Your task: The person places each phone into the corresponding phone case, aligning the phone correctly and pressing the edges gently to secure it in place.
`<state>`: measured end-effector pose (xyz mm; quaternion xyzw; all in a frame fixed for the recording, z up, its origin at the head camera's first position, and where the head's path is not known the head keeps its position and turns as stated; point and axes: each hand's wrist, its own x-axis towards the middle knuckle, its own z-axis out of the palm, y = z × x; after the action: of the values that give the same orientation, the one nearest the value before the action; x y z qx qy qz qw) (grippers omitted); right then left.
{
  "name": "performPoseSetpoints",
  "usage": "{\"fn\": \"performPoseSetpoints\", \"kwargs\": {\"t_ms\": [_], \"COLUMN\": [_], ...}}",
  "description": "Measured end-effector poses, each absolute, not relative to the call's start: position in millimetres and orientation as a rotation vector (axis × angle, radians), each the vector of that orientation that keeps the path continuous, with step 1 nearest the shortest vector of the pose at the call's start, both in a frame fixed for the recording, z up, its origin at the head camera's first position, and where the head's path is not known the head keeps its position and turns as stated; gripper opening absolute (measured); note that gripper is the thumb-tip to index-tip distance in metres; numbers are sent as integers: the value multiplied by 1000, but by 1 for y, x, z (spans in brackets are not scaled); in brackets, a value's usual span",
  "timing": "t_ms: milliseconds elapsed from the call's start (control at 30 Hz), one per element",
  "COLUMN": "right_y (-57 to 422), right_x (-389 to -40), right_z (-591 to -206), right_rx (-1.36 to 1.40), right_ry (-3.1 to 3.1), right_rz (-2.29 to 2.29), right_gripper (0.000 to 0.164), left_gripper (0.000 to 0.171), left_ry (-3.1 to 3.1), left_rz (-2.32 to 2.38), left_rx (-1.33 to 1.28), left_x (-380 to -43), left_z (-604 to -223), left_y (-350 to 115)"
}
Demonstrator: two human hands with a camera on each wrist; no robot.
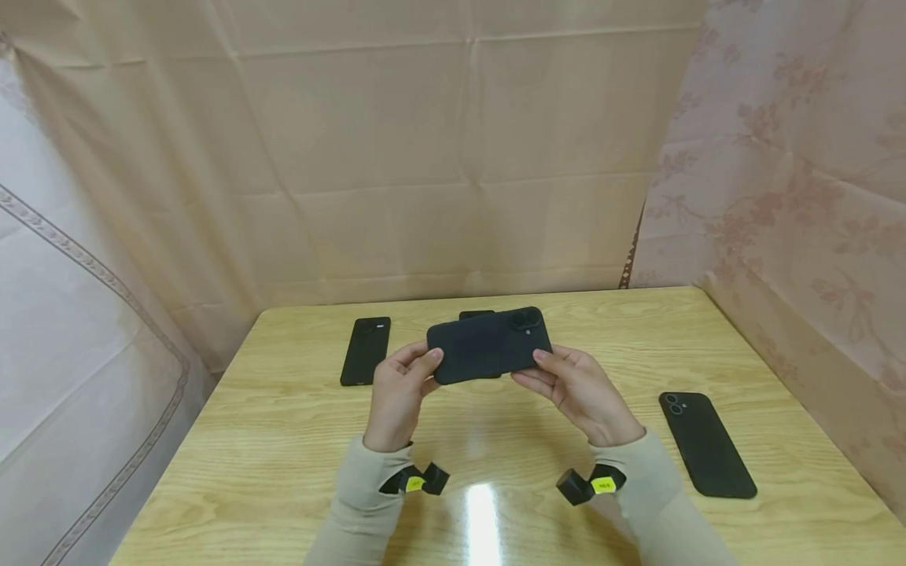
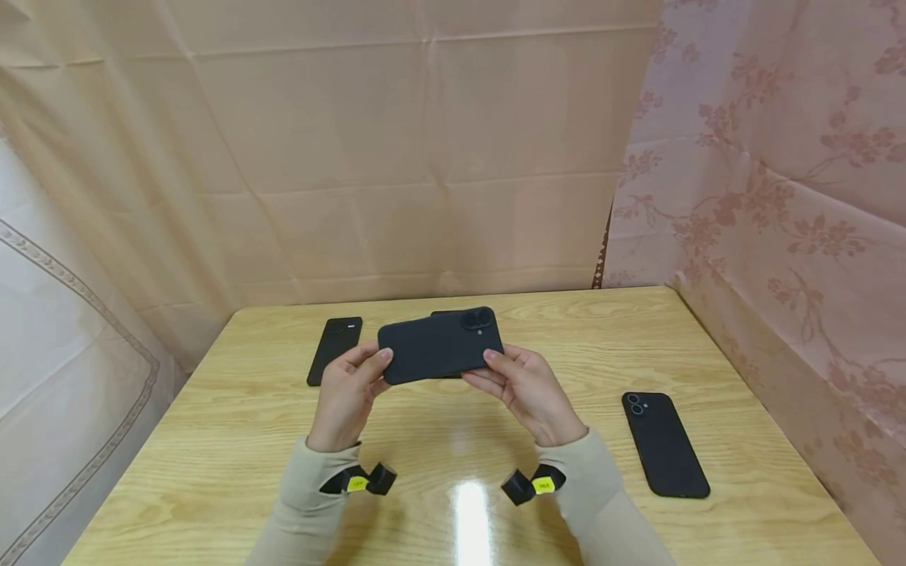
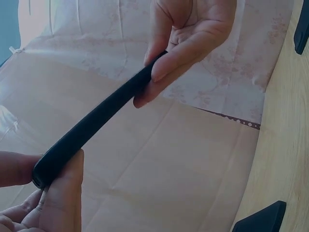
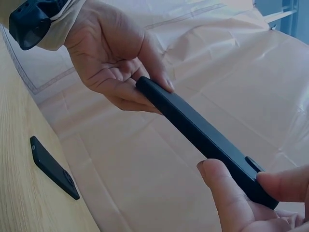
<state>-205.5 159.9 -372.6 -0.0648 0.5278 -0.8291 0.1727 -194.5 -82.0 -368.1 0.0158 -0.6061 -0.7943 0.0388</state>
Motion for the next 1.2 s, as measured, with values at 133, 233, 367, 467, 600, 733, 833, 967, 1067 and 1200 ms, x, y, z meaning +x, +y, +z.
{"fn": "performPoseSetpoints", "kwargs": {"t_ms": [133, 233, 367, 467, 600, 733, 833, 967, 1067, 1200], "right_y": [161, 161, 163, 164, 165, 165, 165, 165, 165, 165], "right_x": [-205, -205, -205, -205, -205, -205, -206, -206, -206, -206], "right_z": [-372, -372, -371, -370, -370, -371, -372, -373, -374, -374], "right_rx": [-165, -163, -190, -219, -227, -238, -259, -263, -260, -266], "right_ry": [1495, 1479, 1441, 1413, 1396, 1368, 1332, 1293, 1292, 1316], "right_rz": [-2354, -2361, -2378, -2390, -2407, -2436, -2469, -2512, -2529, -2530], "right_gripper": [21, 19, 20, 21, 22, 22, 24, 25, 25, 25], "left_gripper": [25, 25, 27, 26, 23, 16, 9, 7, 7, 9], "left_ry": [-1850, -1842, -1827, -1820, -1813, -1789, -1766, -1747, -1765, -1812], "left_rz": [-2456, -2468, -2490, -2511, -2539, -2582, -2623, -2665, -2668, -2672], "left_rx": [60, 56, 37, 25, 13, -6, -25, -58, -83, -117], "left_x": [-194, -194, -195, -196, -196, -196, -195, -193, -193, -193], "left_z": [-367, -367, -369, -370, -371, -372, -372, -372, -373, -373], "left_y": [-82, -82, -83, -83, -83, -81, -80, -78, -77, -77]}}
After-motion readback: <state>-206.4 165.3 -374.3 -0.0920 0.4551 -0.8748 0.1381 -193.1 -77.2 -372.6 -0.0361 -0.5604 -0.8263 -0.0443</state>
